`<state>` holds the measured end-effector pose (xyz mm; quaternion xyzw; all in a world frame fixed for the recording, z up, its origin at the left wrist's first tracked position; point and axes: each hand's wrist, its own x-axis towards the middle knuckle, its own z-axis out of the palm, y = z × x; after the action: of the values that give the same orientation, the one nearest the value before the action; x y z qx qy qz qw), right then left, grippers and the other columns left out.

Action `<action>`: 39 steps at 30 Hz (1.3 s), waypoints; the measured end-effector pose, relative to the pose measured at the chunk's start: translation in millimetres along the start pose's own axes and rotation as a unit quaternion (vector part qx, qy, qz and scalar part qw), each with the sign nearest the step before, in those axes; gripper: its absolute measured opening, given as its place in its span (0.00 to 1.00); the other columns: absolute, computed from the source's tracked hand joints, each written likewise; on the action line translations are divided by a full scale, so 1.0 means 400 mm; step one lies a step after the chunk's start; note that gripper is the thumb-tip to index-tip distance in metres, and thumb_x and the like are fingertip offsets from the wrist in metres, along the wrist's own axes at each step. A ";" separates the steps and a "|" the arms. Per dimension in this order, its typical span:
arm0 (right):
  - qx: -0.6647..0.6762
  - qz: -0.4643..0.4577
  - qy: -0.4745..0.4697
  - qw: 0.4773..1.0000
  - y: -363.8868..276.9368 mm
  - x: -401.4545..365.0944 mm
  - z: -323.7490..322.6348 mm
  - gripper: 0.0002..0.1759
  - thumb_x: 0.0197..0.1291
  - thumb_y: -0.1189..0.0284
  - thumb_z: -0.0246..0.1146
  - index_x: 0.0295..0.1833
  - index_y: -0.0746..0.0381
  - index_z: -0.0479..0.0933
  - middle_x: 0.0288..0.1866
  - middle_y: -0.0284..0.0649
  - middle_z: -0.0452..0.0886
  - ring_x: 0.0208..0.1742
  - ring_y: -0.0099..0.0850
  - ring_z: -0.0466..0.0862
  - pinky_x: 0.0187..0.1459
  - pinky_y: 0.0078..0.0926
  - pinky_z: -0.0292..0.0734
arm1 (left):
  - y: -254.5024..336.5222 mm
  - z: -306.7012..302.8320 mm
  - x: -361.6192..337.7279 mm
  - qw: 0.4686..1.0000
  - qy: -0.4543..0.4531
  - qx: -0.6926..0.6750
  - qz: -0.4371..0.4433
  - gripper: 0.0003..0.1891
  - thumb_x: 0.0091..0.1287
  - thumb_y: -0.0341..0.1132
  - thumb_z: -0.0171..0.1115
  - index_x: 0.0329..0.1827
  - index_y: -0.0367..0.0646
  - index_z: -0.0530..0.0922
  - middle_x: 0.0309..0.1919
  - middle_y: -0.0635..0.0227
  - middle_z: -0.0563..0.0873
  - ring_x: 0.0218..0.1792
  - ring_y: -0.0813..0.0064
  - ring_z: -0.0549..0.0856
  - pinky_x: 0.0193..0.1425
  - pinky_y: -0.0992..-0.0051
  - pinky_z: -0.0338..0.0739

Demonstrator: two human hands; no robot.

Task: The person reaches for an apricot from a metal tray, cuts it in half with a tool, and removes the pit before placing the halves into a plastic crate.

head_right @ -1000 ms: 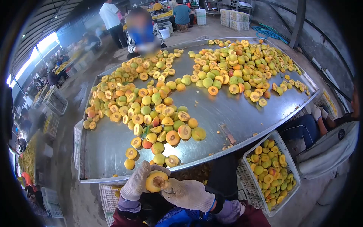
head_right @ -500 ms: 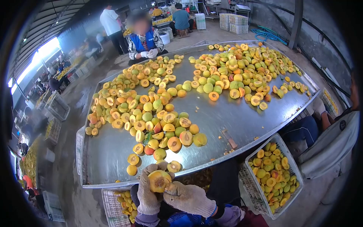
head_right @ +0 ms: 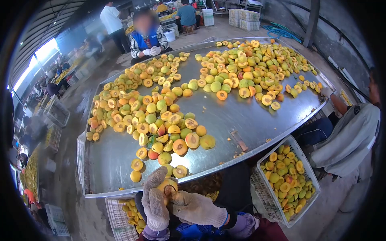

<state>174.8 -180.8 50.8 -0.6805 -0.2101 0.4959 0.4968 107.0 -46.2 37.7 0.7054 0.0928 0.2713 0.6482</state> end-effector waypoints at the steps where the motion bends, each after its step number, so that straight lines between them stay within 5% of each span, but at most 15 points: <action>1: 0.001 0.000 0.002 1.000 0.004 0.000 -0.008 0.11 0.68 0.61 0.60 0.45 0.57 0.75 0.27 0.35 0.79 0.25 0.27 0.81 0.26 0.24 0.77 | 0.000 0.001 0.002 0.993 0.002 0.093 0.066 0.22 0.76 0.41 0.48 0.59 0.29 0.75 0.58 0.49 0.80 0.57 0.57 0.81 0.61 0.65 0.75; 5: 0.154 0.032 -0.137 0.978 0.022 0.000 -0.028 0.13 0.69 0.59 0.59 0.45 0.58 0.75 0.21 0.32 0.76 0.19 0.20 0.77 0.19 0.18 0.70 | 0.028 -0.003 0.028 0.991 -0.045 0.117 0.046 0.19 0.73 0.38 0.53 0.56 0.30 0.78 0.53 0.50 0.84 0.56 0.57 0.82 0.61 0.66 0.75; 8: 0.208 0.052 -0.208 0.954 0.045 0.000 -0.049 0.13 0.69 0.59 0.61 0.44 0.59 0.76 0.22 0.31 0.76 0.18 0.19 0.75 0.19 0.16 0.70 | 0.054 -0.017 0.057 0.986 -0.113 0.026 -0.117 0.16 0.70 0.36 0.57 0.52 0.31 0.80 0.50 0.52 0.86 0.55 0.59 0.84 0.60 0.68 0.76; 13: 0.353 -0.047 -0.273 0.894 0.100 0.009 -0.012 0.12 0.66 0.63 0.64 0.41 0.62 0.76 0.21 0.29 0.74 0.19 0.17 0.74 0.22 0.14 0.72 | 0.028 -0.037 0.076 0.954 -0.213 0.133 0.165 0.14 0.65 0.37 0.65 0.50 0.38 0.83 0.49 0.54 0.86 0.47 0.55 0.87 0.51 0.66 0.82; 17: 0.451 -0.037 -0.256 0.854 0.100 -0.005 -0.005 0.12 0.64 0.66 0.65 0.45 0.64 0.77 0.31 0.31 0.78 0.32 0.20 0.79 0.37 0.15 0.76 | 0.032 -0.019 0.083 0.952 -0.184 0.118 0.214 0.15 0.63 0.38 0.68 0.49 0.41 0.83 0.47 0.57 0.87 0.43 0.55 0.88 0.46 0.67 0.84; 20: 0.416 0.047 -0.299 0.857 0.120 0.022 -0.041 0.13 0.64 0.67 0.64 0.48 0.64 0.77 0.38 0.32 0.80 0.40 0.21 0.79 0.45 0.18 0.76 | 0.071 -0.008 0.089 0.960 -0.199 0.190 0.048 0.15 0.68 0.40 0.62 0.46 0.36 0.83 0.42 0.56 0.88 0.43 0.57 0.88 0.49 0.66 0.82; 22: 0.343 0.114 -0.329 0.872 0.121 0.029 -0.045 0.13 0.65 0.67 0.64 0.49 0.64 0.77 0.41 0.33 0.80 0.43 0.21 0.79 0.48 0.18 0.75 | 0.056 -0.012 0.100 0.941 -0.222 0.242 0.077 0.14 0.61 0.36 0.69 0.49 0.43 0.84 0.43 0.61 0.88 0.41 0.62 0.89 0.41 0.73 0.84; 24: 0.397 -0.038 -0.249 0.883 0.115 0.003 -0.013 0.14 0.64 0.65 0.64 0.47 0.64 0.77 0.39 0.32 0.79 0.39 0.20 0.79 0.44 0.17 0.75 | 0.013 -0.020 0.101 0.936 -0.229 0.207 0.171 0.15 0.61 0.36 0.69 0.50 0.42 0.83 0.44 0.58 0.87 0.41 0.59 0.89 0.42 0.70 0.84; 27: 0.455 -0.003 -0.302 0.838 0.105 -0.010 -0.012 0.14 0.63 0.63 0.64 0.45 0.63 0.76 0.38 0.32 0.78 0.37 0.20 0.78 0.42 0.17 0.74 | 0.000 -0.018 0.076 0.934 -0.204 0.142 0.258 0.16 0.67 0.42 0.66 0.50 0.38 0.83 0.46 0.54 0.87 0.39 0.59 0.89 0.42 0.69 0.84; 29: 0.495 0.010 -0.322 0.807 0.099 -0.015 -0.007 0.14 0.62 0.63 0.64 0.44 0.63 0.76 0.38 0.31 0.77 0.37 0.20 0.77 0.41 0.17 0.74 | 0.004 0.005 0.025 0.979 -0.141 -0.137 -0.059 0.19 0.72 0.48 0.58 0.48 0.39 0.81 0.43 0.52 0.86 0.40 0.58 0.87 0.46 0.66 0.83; 33: 0.510 -0.038 -0.298 0.806 0.100 -0.015 0.012 0.14 0.62 0.63 0.64 0.42 0.62 0.75 0.37 0.31 0.76 0.35 0.20 0.75 0.40 0.18 0.73 | -0.016 0.028 0.018 0.956 -0.094 -0.228 -0.158 0.26 0.72 0.55 0.55 0.53 0.38 0.76 0.45 0.52 0.85 0.36 0.62 0.87 0.37 0.70 0.83; 35: 0.441 -0.050 -0.348 0.826 0.096 -0.006 0.023 0.12 0.64 0.63 0.63 0.46 0.60 0.76 0.36 0.30 0.77 0.33 0.19 0.77 0.37 0.16 0.73 | -0.037 0.022 0.044 0.745 -0.143 -0.586 -0.286 0.27 0.75 0.53 0.52 0.56 0.33 0.76 0.49 0.52 0.84 0.35 0.63 0.87 0.39 0.72 0.83; 36: 0.366 -0.065 -0.397 0.839 0.091 0.004 0.026 0.12 0.66 0.64 0.63 0.49 0.58 0.76 0.36 0.30 0.79 0.32 0.17 0.78 0.33 0.15 0.73 | -0.034 0.030 0.040 0.746 -0.141 -0.587 -0.281 0.27 0.75 0.53 0.52 0.56 0.33 0.76 0.49 0.52 0.84 0.35 0.63 0.87 0.39 0.72 0.83; 38: 0.287 -0.081 -0.443 0.845 0.095 0.002 0.027 0.12 0.68 0.64 0.62 0.53 0.56 0.77 0.35 0.30 0.80 0.30 0.16 0.80 0.29 0.13 0.74 | -0.029 0.060 0.030 0.890 -0.032 -0.321 -0.323 0.27 0.75 0.54 0.50 0.55 0.35 0.74 0.49 0.55 0.84 0.34 0.65 0.87 0.30 0.76 0.80; 39: 0.328 0.021 -0.368 0.870 0.111 -0.015 0.030 0.11 0.67 0.65 0.63 0.51 0.57 0.76 0.32 0.28 0.79 0.29 0.15 0.79 0.29 0.13 0.73 | -0.025 0.050 0.040 0.904 -0.017 -0.286 -0.317 0.27 0.76 0.55 0.46 0.57 0.36 0.72 0.48 0.56 0.84 0.35 0.65 0.87 0.27 0.79 0.79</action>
<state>152.6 -198.6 14.2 -0.2511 -0.1882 0.7611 0.5678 132.7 -54.2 32.1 0.4280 0.2188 0.0547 0.8752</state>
